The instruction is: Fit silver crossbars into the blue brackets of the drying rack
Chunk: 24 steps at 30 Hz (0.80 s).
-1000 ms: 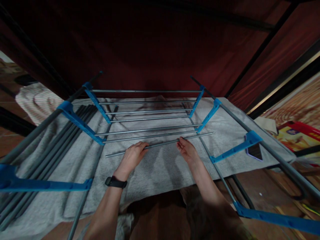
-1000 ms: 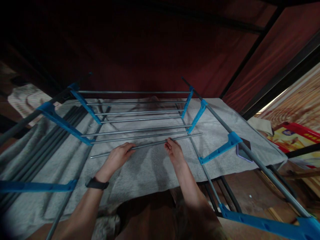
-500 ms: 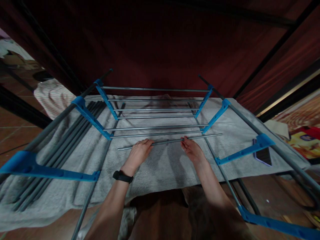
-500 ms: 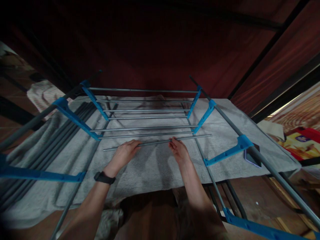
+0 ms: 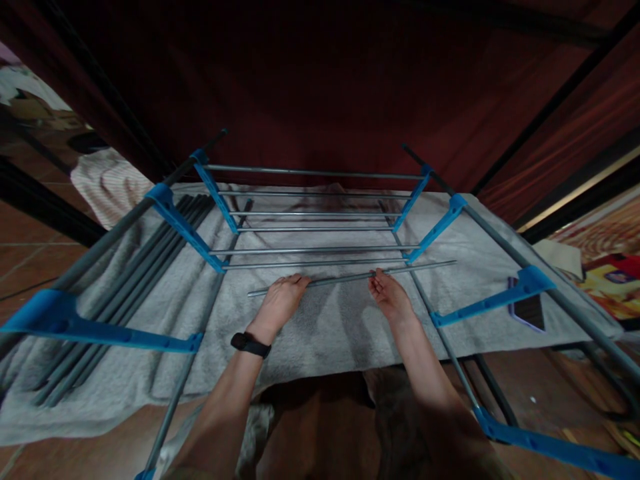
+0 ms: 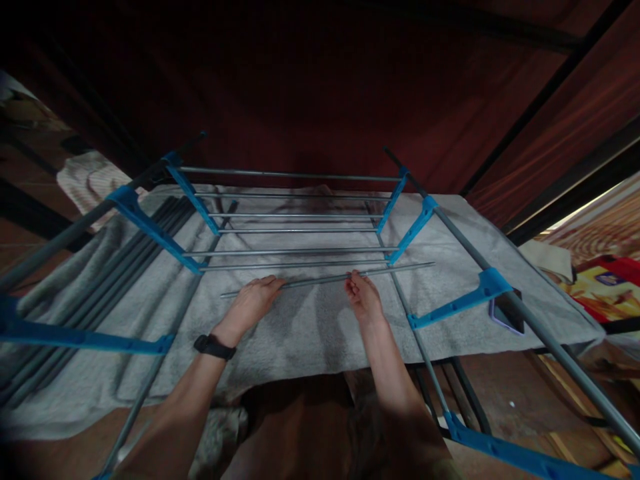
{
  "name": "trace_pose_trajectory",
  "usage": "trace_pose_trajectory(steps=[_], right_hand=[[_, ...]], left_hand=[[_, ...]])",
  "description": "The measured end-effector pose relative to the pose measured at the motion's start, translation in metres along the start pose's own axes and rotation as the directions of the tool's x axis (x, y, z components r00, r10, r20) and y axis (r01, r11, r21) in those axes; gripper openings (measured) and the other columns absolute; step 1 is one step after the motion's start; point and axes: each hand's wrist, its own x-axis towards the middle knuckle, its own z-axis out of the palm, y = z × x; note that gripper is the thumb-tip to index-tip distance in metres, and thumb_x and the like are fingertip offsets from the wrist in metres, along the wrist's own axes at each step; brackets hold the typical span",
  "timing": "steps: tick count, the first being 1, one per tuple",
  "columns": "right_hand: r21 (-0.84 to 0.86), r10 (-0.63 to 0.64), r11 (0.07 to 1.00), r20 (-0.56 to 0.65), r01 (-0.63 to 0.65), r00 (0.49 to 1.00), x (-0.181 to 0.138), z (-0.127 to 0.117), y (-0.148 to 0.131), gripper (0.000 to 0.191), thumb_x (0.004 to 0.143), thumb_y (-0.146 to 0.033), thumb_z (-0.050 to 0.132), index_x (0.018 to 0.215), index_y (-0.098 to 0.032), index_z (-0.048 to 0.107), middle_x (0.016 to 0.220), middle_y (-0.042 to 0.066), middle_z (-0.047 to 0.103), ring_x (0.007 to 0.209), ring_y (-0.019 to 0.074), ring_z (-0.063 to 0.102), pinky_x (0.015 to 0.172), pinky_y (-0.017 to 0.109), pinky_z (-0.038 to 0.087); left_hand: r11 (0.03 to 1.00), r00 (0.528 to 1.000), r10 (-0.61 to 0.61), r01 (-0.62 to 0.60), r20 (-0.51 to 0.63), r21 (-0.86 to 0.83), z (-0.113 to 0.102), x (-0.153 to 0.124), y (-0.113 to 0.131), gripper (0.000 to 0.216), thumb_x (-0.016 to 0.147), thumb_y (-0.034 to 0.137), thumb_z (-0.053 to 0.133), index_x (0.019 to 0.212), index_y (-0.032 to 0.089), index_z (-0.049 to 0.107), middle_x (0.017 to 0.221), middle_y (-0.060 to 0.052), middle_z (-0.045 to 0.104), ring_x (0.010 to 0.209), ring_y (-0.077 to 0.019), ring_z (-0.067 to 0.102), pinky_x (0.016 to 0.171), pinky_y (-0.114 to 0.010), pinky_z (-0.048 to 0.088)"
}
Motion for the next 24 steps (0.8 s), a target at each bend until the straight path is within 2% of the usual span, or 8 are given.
trace_pose_trajectory(steps=[5, 12, 19, 24], right_hand=[[0.010, 0.016, 1.000, -0.035, -0.015, 0.999, -0.001, 0.001, -0.003, 0.015, 0.082, -0.011, 0.068, 0.070, -0.018, 0.062, 0.064, -0.002, 0.069, 0.057, 0.0071, 0.063, 0.061, 0.017, 0.056], [0.009, 0.070, 0.998, -0.075, -0.069, 0.995, -0.004, 0.007, -0.008, 0.015, 0.087, -0.012, 0.060, 0.074, -0.019, 0.063, 0.068, 0.000, 0.070, 0.059, 0.0081, 0.064, 0.058, 0.017, 0.056], [0.004, 0.090, 0.996, -0.088, -0.090, 0.992, -0.006, 0.010, -0.013, 0.015, 0.086, -0.011, 0.058, 0.075, -0.019, 0.063, 0.070, 0.000, 0.071, 0.061, 0.0085, 0.066, 0.062, 0.017, 0.057], [0.008, 0.054, 0.999, -0.095, -0.054, 0.994, -0.004, 0.007, -0.016, 0.014, 0.085, -0.010, 0.060, 0.075, -0.019, 0.064, 0.070, 0.000, 0.072, 0.063, 0.0083, 0.067, 0.065, 0.018, 0.058]], left_hand=[[1.000, 1.000, 0.020, -0.020, 0.006, 0.009, 0.001, 0.000, 0.001, 0.034, 0.091, 0.010, 0.041, 0.117, 0.019, 0.061, 0.101, -0.008, 0.066, 0.090, -0.0211, 0.065, 0.088, -0.035, 0.046], [1.000, 1.000, 0.004, -0.004, -0.002, 0.027, 0.006, -0.001, 0.000, 0.045, 0.087, 0.003, 0.040, 0.125, 0.019, 0.059, 0.116, -0.012, 0.066, 0.104, -0.0223, 0.064, 0.096, -0.036, 0.045], [1.000, 1.000, -0.014, 0.013, 0.027, 0.012, 0.004, -0.001, -0.001, 0.050, 0.083, 0.001, 0.040, 0.127, 0.018, 0.058, 0.117, -0.012, 0.066, 0.105, -0.0219, 0.064, 0.096, -0.036, 0.045], [0.999, 0.998, -0.048, 0.048, 0.030, -0.008, -0.002, -0.002, -0.008, 0.051, 0.083, 0.001, 0.039, 0.126, 0.017, 0.060, 0.112, -0.012, 0.068, 0.102, -0.0225, 0.064, 0.094, -0.037, 0.044]])
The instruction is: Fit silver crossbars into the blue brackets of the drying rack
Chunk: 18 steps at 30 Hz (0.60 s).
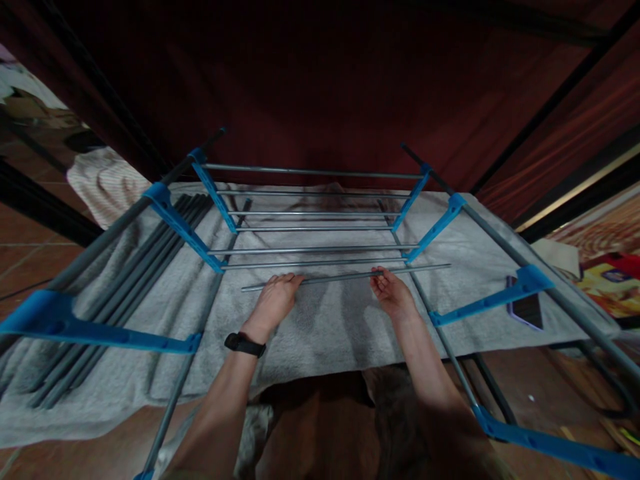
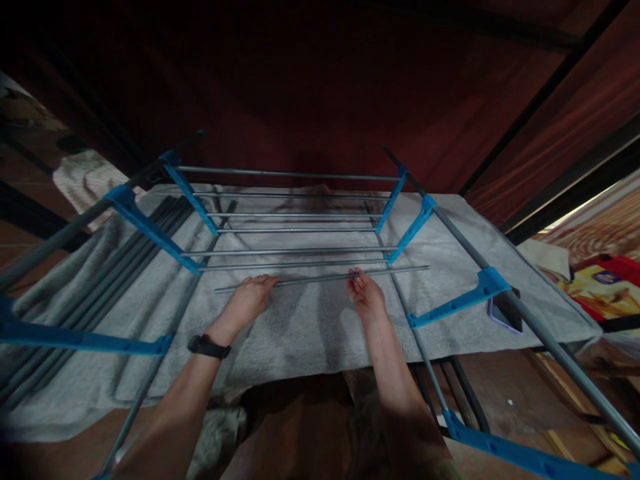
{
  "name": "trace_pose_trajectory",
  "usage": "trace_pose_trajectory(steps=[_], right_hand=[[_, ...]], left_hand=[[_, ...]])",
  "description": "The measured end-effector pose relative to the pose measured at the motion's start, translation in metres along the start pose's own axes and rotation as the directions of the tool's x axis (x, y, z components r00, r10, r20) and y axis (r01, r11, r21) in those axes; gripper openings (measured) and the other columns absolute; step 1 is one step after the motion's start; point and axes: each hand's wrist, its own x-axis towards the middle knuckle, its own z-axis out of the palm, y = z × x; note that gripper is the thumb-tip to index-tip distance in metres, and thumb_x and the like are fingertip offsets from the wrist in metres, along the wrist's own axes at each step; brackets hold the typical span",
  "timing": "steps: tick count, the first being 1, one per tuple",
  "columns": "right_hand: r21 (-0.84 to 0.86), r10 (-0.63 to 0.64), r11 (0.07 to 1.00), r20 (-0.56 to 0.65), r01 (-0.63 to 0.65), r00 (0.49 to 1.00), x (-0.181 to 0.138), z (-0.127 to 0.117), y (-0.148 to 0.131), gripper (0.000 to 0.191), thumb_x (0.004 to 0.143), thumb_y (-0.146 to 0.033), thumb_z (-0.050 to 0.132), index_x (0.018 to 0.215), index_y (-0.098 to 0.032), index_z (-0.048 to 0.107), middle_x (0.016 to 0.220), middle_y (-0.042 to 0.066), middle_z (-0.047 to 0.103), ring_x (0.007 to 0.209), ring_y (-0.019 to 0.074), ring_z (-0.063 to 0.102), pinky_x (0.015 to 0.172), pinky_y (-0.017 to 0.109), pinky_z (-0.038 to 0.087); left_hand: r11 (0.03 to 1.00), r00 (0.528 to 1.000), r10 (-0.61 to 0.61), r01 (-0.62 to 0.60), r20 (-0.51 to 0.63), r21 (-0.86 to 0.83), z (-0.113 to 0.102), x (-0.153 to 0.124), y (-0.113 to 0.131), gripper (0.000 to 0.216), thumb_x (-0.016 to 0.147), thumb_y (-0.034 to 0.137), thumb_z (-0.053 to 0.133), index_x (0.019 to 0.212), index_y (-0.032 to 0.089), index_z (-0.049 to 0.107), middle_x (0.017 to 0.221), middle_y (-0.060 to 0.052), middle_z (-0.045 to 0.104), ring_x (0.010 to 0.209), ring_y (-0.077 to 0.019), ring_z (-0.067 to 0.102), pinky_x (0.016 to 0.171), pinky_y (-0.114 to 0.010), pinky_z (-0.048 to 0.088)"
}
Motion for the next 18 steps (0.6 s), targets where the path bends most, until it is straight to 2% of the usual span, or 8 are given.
trace_pose_trajectory(steps=[5, 10, 18], right_hand=[[0.002, -0.057, 0.998, 0.017, 0.057, 0.998, 0.001, -0.002, 0.000, 0.013, 0.082, -0.011, 0.067, 0.073, -0.019, 0.065, 0.069, -0.001, 0.072, 0.063, 0.0085, 0.067, 0.066, 0.018, 0.058], [0.009, -0.085, 0.996, 0.017, 0.085, 0.996, 0.002, -0.002, 0.001, 0.012, 0.081, -0.012, 0.069, 0.072, -0.019, 0.065, 0.068, -0.001, 0.072, 0.062, 0.0083, 0.067, 0.065, 0.018, 0.058], [0.055, -0.060, 0.997, -0.016, 0.061, 0.998, 0.004, -0.004, -0.006, 0.019, 0.089, -0.011, 0.057, 0.073, -0.018, 0.065, 0.065, -0.002, 0.070, 0.057, 0.0063, 0.064, 0.065, 0.017, 0.058]], left_hand=[[0.997, 0.999, -0.047, 0.047, -0.002, -0.064, -0.008, -0.002, -0.004, 0.045, 0.086, 0.005, 0.038, 0.122, 0.017, 0.063, 0.110, -0.011, 0.068, 0.102, -0.0230, 0.064, 0.094, -0.038, 0.044], [0.988, 0.997, -0.058, 0.050, -0.051, -0.144, -0.009, -0.002, -0.008, 0.032, 0.089, 0.016, 0.046, 0.115, 0.019, 0.064, 0.110, -0.010, 0.069, 0.102, -0.0229, 0.064, 0.091, -0.035, 0.045], [0.982, 0.975, -0.187, 0.182, -0.121, -0.055, -0.010, -0.004, -0.023, 0.022, 0.090, 0.023, 0.048, 0.100, 0.020, 0.067, 0.101, -0.009, 0.071, 0.094, -0.0269, 0.065, 0.087, -0.040, 0.044]])
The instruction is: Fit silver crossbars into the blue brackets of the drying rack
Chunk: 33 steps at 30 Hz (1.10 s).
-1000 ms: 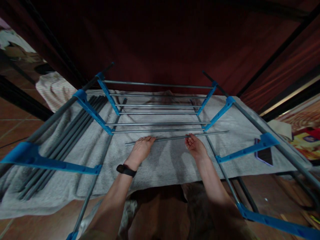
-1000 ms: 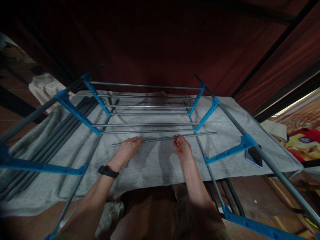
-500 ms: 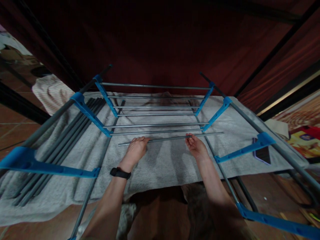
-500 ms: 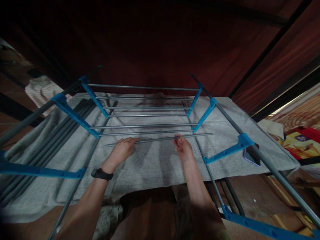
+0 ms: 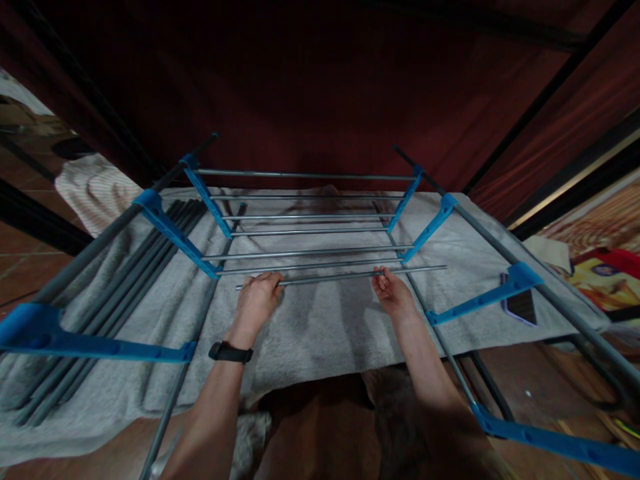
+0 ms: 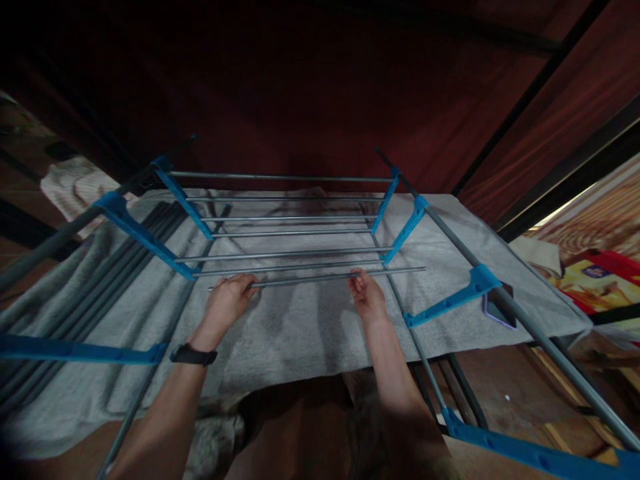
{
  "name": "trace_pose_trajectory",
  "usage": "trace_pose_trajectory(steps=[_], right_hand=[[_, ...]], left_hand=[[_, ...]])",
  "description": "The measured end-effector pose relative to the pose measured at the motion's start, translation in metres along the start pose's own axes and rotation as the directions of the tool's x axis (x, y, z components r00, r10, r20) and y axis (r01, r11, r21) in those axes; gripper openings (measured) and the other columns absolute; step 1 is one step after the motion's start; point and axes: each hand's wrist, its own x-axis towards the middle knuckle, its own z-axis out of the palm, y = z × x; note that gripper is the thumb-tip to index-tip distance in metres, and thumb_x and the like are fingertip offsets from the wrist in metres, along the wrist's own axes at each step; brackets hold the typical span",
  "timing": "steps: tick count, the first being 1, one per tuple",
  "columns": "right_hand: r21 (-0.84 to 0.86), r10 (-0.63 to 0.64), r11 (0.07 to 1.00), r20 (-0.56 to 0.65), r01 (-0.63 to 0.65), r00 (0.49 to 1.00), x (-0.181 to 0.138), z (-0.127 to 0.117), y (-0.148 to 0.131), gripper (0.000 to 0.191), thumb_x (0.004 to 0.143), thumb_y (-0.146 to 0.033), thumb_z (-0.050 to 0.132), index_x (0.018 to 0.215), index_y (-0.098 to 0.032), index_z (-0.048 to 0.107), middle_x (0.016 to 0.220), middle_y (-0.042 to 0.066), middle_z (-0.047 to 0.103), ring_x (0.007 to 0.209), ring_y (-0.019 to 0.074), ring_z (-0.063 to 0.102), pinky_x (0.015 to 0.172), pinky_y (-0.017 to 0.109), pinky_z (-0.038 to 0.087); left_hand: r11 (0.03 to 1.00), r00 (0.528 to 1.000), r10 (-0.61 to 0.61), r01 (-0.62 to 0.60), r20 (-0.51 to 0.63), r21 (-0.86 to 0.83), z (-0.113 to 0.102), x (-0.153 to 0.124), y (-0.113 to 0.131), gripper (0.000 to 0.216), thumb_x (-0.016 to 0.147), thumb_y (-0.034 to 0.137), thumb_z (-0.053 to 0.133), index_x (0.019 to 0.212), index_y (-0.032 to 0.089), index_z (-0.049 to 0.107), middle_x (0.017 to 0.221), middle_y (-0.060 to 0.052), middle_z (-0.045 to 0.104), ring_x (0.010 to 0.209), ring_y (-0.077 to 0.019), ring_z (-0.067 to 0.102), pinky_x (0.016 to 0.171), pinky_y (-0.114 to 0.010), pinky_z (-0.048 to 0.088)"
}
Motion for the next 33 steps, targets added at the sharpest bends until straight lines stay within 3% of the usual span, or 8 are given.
trace_pose_trajectory(steps=[5, 11, 17, 21, 24, 27, 30, 33], right_hand=[[-0.009, 0.014, 1.000, -0.011, -0.014, 1.000, -0.001, 0.001, -0.002, 0.018, 0.087, -0.010, 0.058, 0.073, -0.019, 0.063, 0.066, -0.002, 0.070, 0.059, 0.0072, 0.066, 0.065, 0.018, 0.058], [0.012, 0.018, 1.000, 0.009, -0.018, 1.000, 0.000, -0.001, -0.002, 0.019, 0.087, -0.009, 0.055, 0.074, -0.019, 0.064, 0.069, -0.001, 0.072, 0.061, 0.0072, 0.067, 0.066, 0.017, 0.058], [-0.005, 0.005, 1.000, 0.029, -0.004, 1.000, 0.002, -0.003, -0.001, 0.015, 0.083, -0.008, 0.059, 0.074, -0.020, 0.063, 0.069, -0.002, 0.071, 0.062, 0.0078, 0.068, 0.065, 0.017, 0.058], [-0.007, 0.004, 1.000, 0.036, -0.004, 0.999, 0.002, -0.003, -0.001, 0.015, 0.083, -0.008, 0.059, 0.075, -0.020, 0.063, 0.069, -0.003, 0.071, 0.061, 0.0076, 0.067, 0.065, 0.017, 0.058], [-0.011, 0.012, 1.000, 0.041, -0.011, 0.999, 0.002, -0.002, -0.001, 0.016, 0.084, -0.008, 0.058, 0.074, -0.020, 0.062, 0.068, -0.003, 0.071, 0.060, 0.0072, 0.067, 0.065, 0.017, 0.058], [-0.012, 0.005, 1.000, 0.039, -0.005, 0.999, 0.002, -0.002, 0.000, 0.016, 0.083, -0.008, 0.059, 0.073, -0.020, 0.062, 0.067, -0.003, 0.071, 0.059, 0.0073, 0.067, 0.065, 0.017, 0.058], [-0.014, 0.003, 1.000, 0.040, -0.002, 0.999, 0.003, -0.003, 0.000, 0.015, 0.082, -0.009, 0.059, 0.072, -0.020, 0.062, 0.068, -0.003, 0.071, 0.058, 0.0072, 0.066, 0.065, 0.017, 0.058], [-0.019, 0.004, 1.000, 0.037, -0.003, 0.999, 0.002, -0.002, 0.000, 0.016, 0.082, -0.008, 0.059, 0.072, -0.020, 0.062, 0.067, -0.003, 0.071, 0.059, 0.0075, 0.067, 0.065, 0.018, 0.058]], left_hand=[[0.995, 0.991, -0.099, 0.099, -0.089, -0.003, -0.001, -0.001, 0.000, 0.020, 0.087, 0.024, 0.052, 0.097, 0.020, 0.069, 0.096, -0.010, 0.072, 0.098, -0.0294, 0.063, 0.096, -0.046, 0.038], [0.963, 0.936, -0.271, 0.268, -0.227, -0.044, -0.005, -0.002, 0.003, 0.019, 0.086, 0.027, 0.053, 0.095, 0.020, 0.068, 0.101, -0.012, 0.069, 0.108, -0.0330, 0.056, 0.105, -0.055, 0.027], [0.925, 0.859, -0.379, 0.345, -0.344, -0.158, -0.008, -0.006, 0.002, 0.023, 0.084, 0.030, 0.055, 0.101, 0.020, 0.066, 0.123, -0.014, 0.058, 0.121, -0.0356, 0.047, 0.104, -0.056, 0.030], [0.849, 0.780, -0.506, 0.374, -0.369, -0.373, -0.006, -0.001, -0.006, 0.028, 0.077, 0.028, 0.064, 0.104, 0.020, 0.064, 0.127, -0.013, 0.052, 0.119, -0.0328, 0.049, 0.101, -0.049, 0.040], [0.742, 0.753, -0.581, 0.332, -0.311, -0.582, -0.003, 0.005, -0.012, 0.035, 0.070, 0.020, 0.069, 0.105, 0.019, 0.062, 0.116, -0.010, 0.055, 0.094, -0.0229, 0.059, 0.091, -0.040, 0.049], [0.570, 0.715, -0.667, 0.307, -0.211, -0.762, 0.002, 0.009, -0.013, 0.039, 0.066, 0.011, 0.068, 0.103, 0.018, 0.061, 0.102, -0.005, 0.059, 0.074, -0.0148, 0.057, 0.084, -0.037, 0.051], [0.299, 0.662, -0.741, 0.177, -0.112, -0.938, 0.004, 0.011, -0.010, 0.041, 0.063, 0.007, 0.066, 0.101, 0.019, 0.058, 0.097, -0.001, 0.058, 0.074, -0.0120, 0.060, 0.081, -0.032, 0.051], [0.011, 0.635, -0.772, 0.028, 0.009, -1.000, 0.003, 0.010, -0.005, 0.043, 0.062, 0.005, 0.064, 0.101, 0.019, 0.053, 0.096, 0.000, 0.057, 0.078, -0.0133, 0.066, 0.075, -0.030, 0.051]])
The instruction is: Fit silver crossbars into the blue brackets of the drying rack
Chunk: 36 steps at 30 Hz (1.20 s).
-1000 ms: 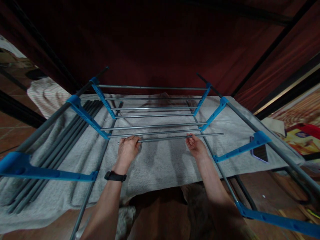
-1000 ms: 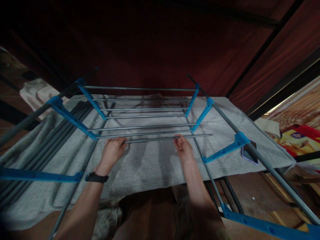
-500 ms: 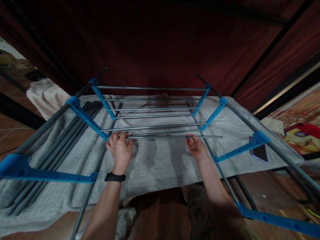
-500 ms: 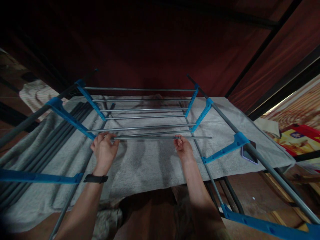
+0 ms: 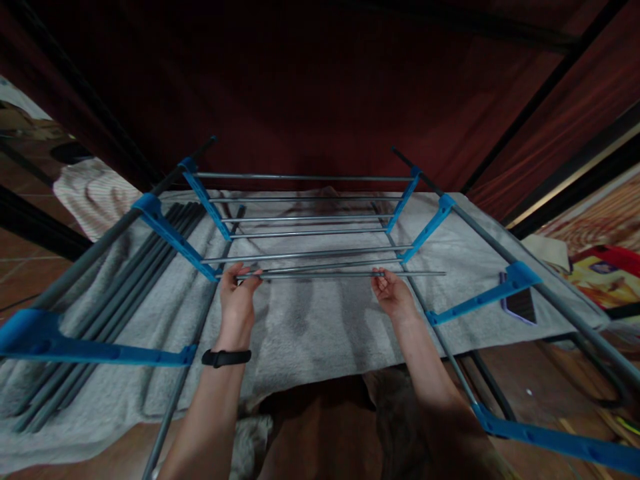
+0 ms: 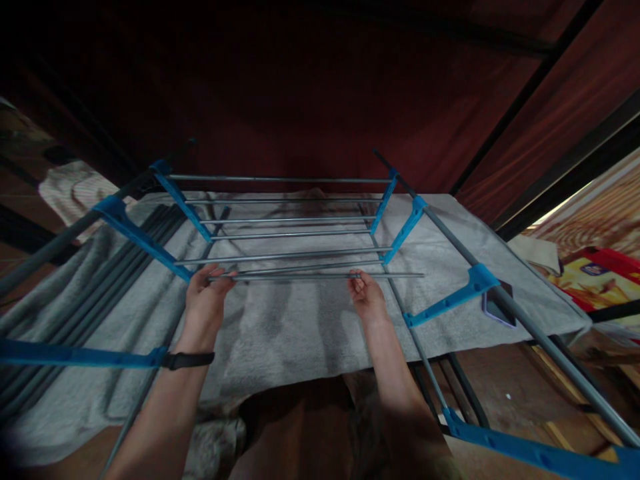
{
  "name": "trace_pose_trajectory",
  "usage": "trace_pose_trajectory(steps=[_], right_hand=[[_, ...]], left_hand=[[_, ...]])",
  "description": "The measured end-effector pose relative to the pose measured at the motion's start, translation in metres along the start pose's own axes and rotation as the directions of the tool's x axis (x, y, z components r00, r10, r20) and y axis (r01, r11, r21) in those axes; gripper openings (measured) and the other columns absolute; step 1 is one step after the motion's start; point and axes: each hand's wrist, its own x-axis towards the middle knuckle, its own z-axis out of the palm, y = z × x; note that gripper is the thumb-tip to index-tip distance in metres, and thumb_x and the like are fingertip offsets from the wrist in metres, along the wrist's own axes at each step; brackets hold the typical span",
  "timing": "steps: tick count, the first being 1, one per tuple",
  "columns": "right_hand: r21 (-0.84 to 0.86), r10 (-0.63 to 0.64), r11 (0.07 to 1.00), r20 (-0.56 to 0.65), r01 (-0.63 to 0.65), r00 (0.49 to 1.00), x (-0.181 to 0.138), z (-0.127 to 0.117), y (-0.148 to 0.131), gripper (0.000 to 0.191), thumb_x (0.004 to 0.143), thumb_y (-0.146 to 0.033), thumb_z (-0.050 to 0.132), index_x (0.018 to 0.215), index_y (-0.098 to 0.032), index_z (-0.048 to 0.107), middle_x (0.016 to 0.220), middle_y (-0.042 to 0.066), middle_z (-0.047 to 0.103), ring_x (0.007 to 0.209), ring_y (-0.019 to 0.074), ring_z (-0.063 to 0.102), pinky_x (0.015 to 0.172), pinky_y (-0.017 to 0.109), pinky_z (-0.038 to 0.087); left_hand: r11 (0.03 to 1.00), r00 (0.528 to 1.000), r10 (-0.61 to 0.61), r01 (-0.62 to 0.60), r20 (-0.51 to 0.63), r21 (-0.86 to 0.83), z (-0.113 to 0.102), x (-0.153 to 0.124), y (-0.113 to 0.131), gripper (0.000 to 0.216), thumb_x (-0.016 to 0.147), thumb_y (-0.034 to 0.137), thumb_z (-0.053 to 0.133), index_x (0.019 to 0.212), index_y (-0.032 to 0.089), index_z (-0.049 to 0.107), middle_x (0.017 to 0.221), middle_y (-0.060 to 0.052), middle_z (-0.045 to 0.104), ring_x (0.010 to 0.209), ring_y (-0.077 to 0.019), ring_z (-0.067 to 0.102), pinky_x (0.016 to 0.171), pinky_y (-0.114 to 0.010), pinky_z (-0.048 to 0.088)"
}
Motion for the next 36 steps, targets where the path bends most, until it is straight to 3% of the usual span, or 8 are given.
trace_pose_trajectory(steps=[3, 7, 10, 16, 24, 36], right_hand=[[0.012, 0.015, 1.000, -0.006, -0.015, 1.000, -0.001, 0.002, 0.000, 0.019, 0.084, -0.008, 0.055, 0.072, -0.020, 0.063, 0.065, -0.003, 0.071, 0.059, 0.0074, 0.067, 0.065, 0.019, 0.058], [-0.001, 0.021, 1.000, -0.006, -0.021, 1.000, -0.004, 0.004, 0.001, 0.018, 0.084, -0.008, 0.056, 0.073, -0.020, 0.062, 0.066, -0.003, 0.071, 0.057, 0.0069, 0.066, 0.065, 0.018, 0.057], [0.002, 0.022, 1.000, 0.001, -0.022, 1.000, -0.004, 0.004, 0.002, 0.017, 0.083, -0.008, 0.057, 0.073, -0.020, 0.063, 0.066, -0.003, 0.071, 0.058, 0.0073, 0.066, 0.065, 0.018, 0.058], [0.007, 0.040, 0.999, 0.007, -0.040, 0.999, -0.004, 0.006, 0.003, 0.017, 0.083, -0.008, 0.058, 0.072, -0.020, 0.062, 0.066, -0.003, 0.071, 0.056, 0.0072, 0.065, 0.065, 0.019, 0.058], [0.003, 0.074, 0.997, 0.032, -0.075, 0.997, -0.009, 0.010, 0.005, 0.018, 0.084, -0.007, 0.057, 0.073, -0.019, 0.063, 0.067, -0.002, 0.072, 0.058, 0.0076, 0.066, 0.066, 0.019, 0.058], [0.012, 0.091, 0.996, 0.080, -0.092, 0.993, -0.008, 0.009, 0.015, 0.017, 0.084, -0.007, 0.057, 0.075, -0.019, 0.063, 0.071, 0.001, 0.073, 0.068, 0.0106, 0.069, 0.067, 0.020, 0.059]], left_hand=[[0.988, 0.998, -0.062, 0.060, -0.014, -0.139, 0.001, -0.003, 0.002, 0.042, 0.065, 0.004, 0.061, 0.102, 0.020, 0.049, 0.092, 0.000, 0.059, 0.079, -0.0153, 0.068, 0.073, -0.029, 0.051], [0.978, 0.995, -0.077, 0.062, -0.069, -0.200, 0.002, -0.004, 0.003, 0.043, 0.067, 0.002, 0.058, 0.103, 0.021, 0.044, 0.088, 0.000, 0.064, 0.079, -0.0149, 0.070, 0.073, -0.027, 0.051], [0.969, 0.992, -0.119, 0.105, -0.049, -0.225, 0.002, -0.004, 0.004, 0.043, 0.069, 0.002, 0.058, 0.104, 0.022, 0.042, 0.085, -0.001, 0.067, 0.080, -0.0152, 0.070, 0.073, -0.027, 0.052], [0.953, 0.984, -0.179, 0.178, 0.018, -0.246, 0.002, -0.009, 0.008, 0.018, 0.076, 0.008, 0.058, 0.088, 0.019, 0.050, 0.078, -0.003, 0.069, 0.079, -0.0148, 0.070, 0.072, -0.027, 0.054], [0.940, 0.971, -0.231, 0.241, 0.069, -0.243, 0.009, -0.020, 0.005, 0.004, 0.081, 0.012, 0.062, 0.081, 0.015, 0.059, 0.079, -0.005, 0.071, 0.065, -0.0106, 0.066, 0.065, -0.022, 0.054], [0.908, 0.937, -0.310, 0.343, 0.162, -0.241, 0.019, -0.032, -0.001, 0.024, 0.068, 0.018, 0.080, 0.070, 0.014, 0.057, 0.070, 0.000, 0.066, 0.068, -0.0121, 0.067, 0.062, -0.021, 0.052]])
